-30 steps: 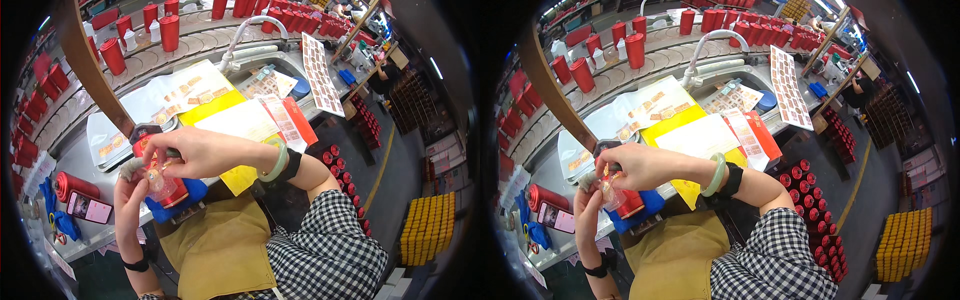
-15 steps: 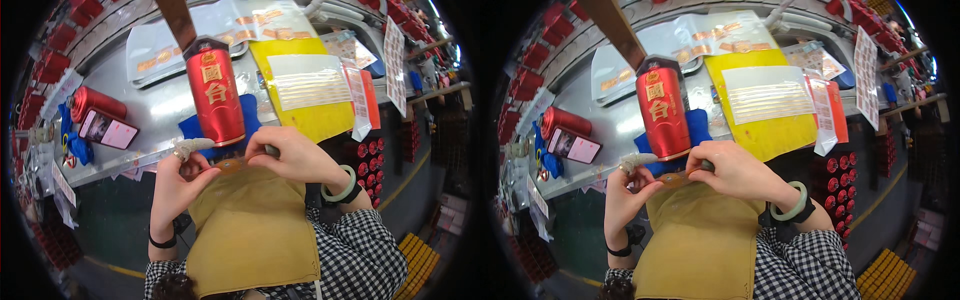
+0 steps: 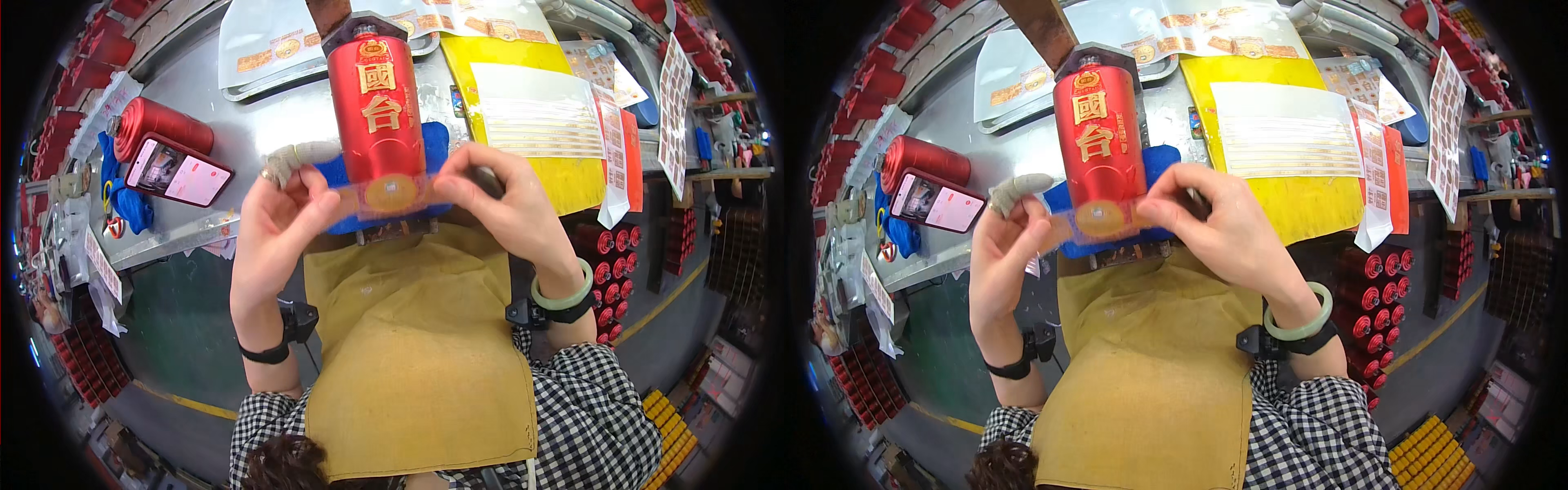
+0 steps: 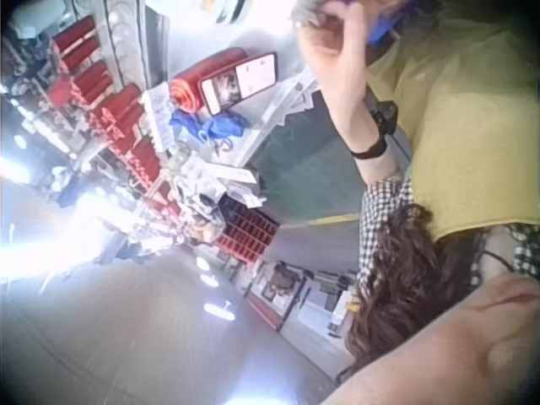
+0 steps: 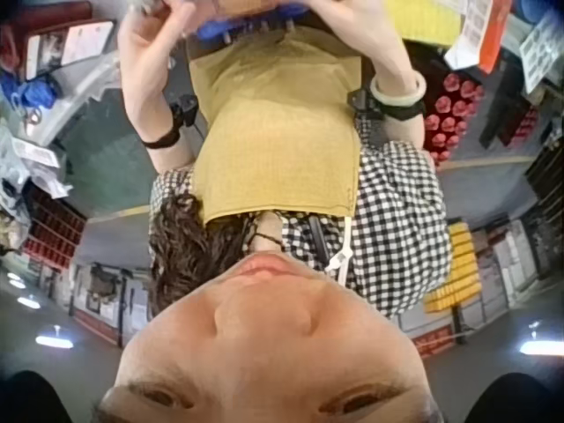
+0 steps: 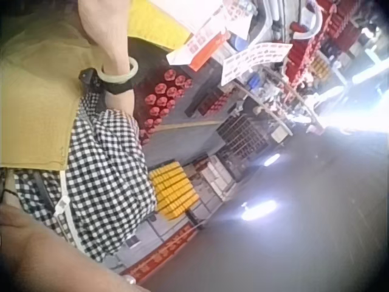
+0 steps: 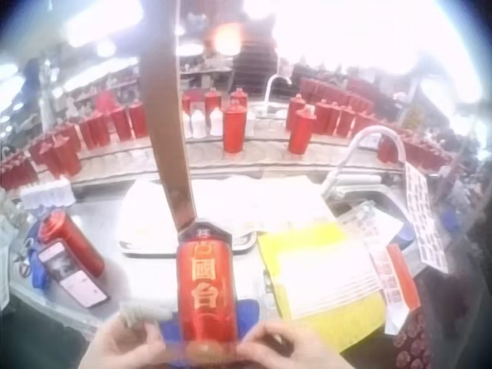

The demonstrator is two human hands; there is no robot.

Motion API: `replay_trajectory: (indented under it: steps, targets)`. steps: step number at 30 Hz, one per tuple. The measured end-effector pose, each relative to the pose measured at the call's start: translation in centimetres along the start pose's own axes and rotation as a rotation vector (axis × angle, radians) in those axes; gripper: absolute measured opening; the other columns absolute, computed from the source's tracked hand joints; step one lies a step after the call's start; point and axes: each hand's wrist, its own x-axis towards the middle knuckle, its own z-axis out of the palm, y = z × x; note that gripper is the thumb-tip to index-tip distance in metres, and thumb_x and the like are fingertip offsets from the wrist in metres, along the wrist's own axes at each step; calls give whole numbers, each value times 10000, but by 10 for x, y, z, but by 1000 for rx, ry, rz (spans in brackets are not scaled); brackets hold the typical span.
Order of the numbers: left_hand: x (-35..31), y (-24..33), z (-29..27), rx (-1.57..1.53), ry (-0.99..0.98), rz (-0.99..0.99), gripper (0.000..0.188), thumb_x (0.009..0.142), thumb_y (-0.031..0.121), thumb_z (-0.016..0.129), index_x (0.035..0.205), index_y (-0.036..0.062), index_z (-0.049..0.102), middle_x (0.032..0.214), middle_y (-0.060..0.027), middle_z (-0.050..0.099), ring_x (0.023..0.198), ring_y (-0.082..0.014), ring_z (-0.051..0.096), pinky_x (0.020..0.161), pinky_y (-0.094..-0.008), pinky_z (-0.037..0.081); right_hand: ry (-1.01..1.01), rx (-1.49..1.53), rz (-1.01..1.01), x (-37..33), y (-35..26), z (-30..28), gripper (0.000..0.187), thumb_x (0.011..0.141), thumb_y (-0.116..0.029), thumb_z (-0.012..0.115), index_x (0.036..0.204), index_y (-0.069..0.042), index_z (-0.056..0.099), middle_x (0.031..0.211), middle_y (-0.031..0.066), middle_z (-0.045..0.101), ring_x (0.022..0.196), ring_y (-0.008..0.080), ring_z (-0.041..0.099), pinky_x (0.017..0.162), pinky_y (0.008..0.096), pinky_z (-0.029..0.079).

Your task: Applying decorative and informational labels to red cylindrical canisters on a factory production line.

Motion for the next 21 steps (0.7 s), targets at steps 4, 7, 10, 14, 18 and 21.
replay_trajectory:
  steps: [4,7,10,14,18,21]
  targets:
    - [24,-14,-2,5,67,7,350,1010,66,637,1331,-27,533,938,14,530,813,-57,500,729,-234,423,64,-45,7,23,14,4,214,956,-196,729,937,15,695,698,-4,601,651,61,460,591,265,406]
    - [29,-22,-5,53,26,-58,376,1040,113,594,1382,-13,500,955,5,535,829,-73,525,755,-238,437,62,39,-1,29,29,8,217,958,-206,728,932,7,695,695,-9,592,645,63,447,587,263,398]
    - [28,-28,0,-49,58,-65,336,1057,137,573,1363,11,514,1062,-49,648,848,-104,580,712,-249,461,55,48,31,30,31,8,220,961,-217,728,937,0,697,703,-12,596,649,62,447,592,260,398]
    - [26,-26,0,-170,157,-141,332,1062,136,561,1367,13,520,1074,-57,669,899,-113,617,740,-255,481,51,39,14,32,29,8,226,963,-225,729,940,-3,698,719,-12,604,659,59,450,602,256,402]
    - [26,-26,-1,-168,113,-138,378,998,107,666,1338,1,539,1054,-73,683,923,-137,644,772,-285,510,3,60,50,32,28,3,237,978,-229,717,955,5,688,783,2,649,687,59,485,635,250,428]
    - [25,-27,1,-46,138,-105,426,937,85,751,1303,-8,554,1017,-72,680,905,-143,647,775,-302,523,-30,174,69,31,28,3,229,1000,-209,691,985,19,676,846,30,694,763,67,583,710,251,493]
